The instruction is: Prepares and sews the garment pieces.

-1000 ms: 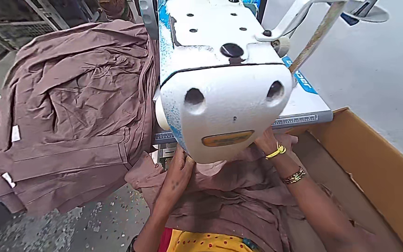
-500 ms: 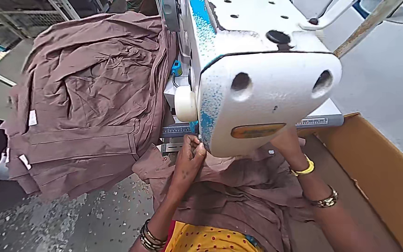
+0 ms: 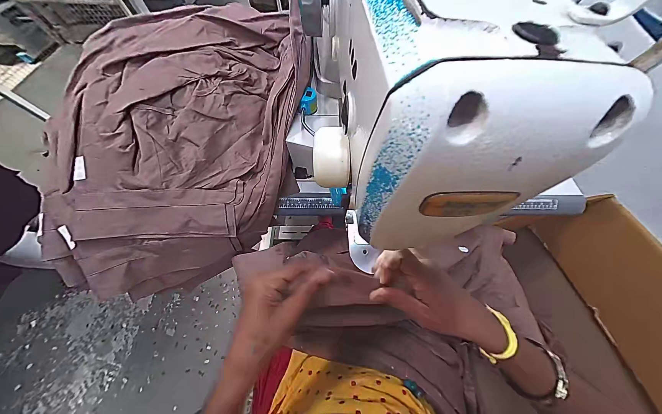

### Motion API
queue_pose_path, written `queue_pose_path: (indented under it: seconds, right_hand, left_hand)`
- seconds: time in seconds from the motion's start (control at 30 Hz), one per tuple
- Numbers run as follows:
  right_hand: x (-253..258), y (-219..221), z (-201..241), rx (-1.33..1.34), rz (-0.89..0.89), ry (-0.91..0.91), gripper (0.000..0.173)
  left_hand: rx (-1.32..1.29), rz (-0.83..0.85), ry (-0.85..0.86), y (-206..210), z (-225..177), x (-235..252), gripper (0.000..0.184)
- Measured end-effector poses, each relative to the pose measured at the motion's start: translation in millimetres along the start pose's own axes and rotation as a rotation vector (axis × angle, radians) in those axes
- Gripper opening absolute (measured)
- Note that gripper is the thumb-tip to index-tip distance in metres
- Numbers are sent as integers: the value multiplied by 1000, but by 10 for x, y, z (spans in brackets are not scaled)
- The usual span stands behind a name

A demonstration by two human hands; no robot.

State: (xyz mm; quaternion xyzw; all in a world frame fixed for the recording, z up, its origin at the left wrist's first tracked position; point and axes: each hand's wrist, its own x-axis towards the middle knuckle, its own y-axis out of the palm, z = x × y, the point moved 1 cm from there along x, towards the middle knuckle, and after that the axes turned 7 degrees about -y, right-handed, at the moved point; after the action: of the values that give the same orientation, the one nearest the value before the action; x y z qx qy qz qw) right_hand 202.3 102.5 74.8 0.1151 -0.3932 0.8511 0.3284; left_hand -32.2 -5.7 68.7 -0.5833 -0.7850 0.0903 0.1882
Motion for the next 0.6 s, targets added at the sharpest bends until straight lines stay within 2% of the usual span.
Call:
queue_pose_path:
  seconds: [0.1,0.27,0.37,0.43,0.6]
  right_hand:
    - [-11,-83,-144,-159,-159,162,32]
    - [254,-16,-228,-208,-168,450,37]
    - [250,-52,-234,-118,-157,426,33]
    - [194,-167,-274,-78,-164,396,25]
    - [-11,-310,-382,-194,-232,400,26]
  left_hand:
    - [138,-131,-193,-398,328,97,26]
    - [241,-176,-306,-479,649,113,28]
    - [225,-190,-296,-443,633,111,27]
    - [227,-187,-266,-408,564,169,27]
    - [269,-149,-213,-260,425,336,30]
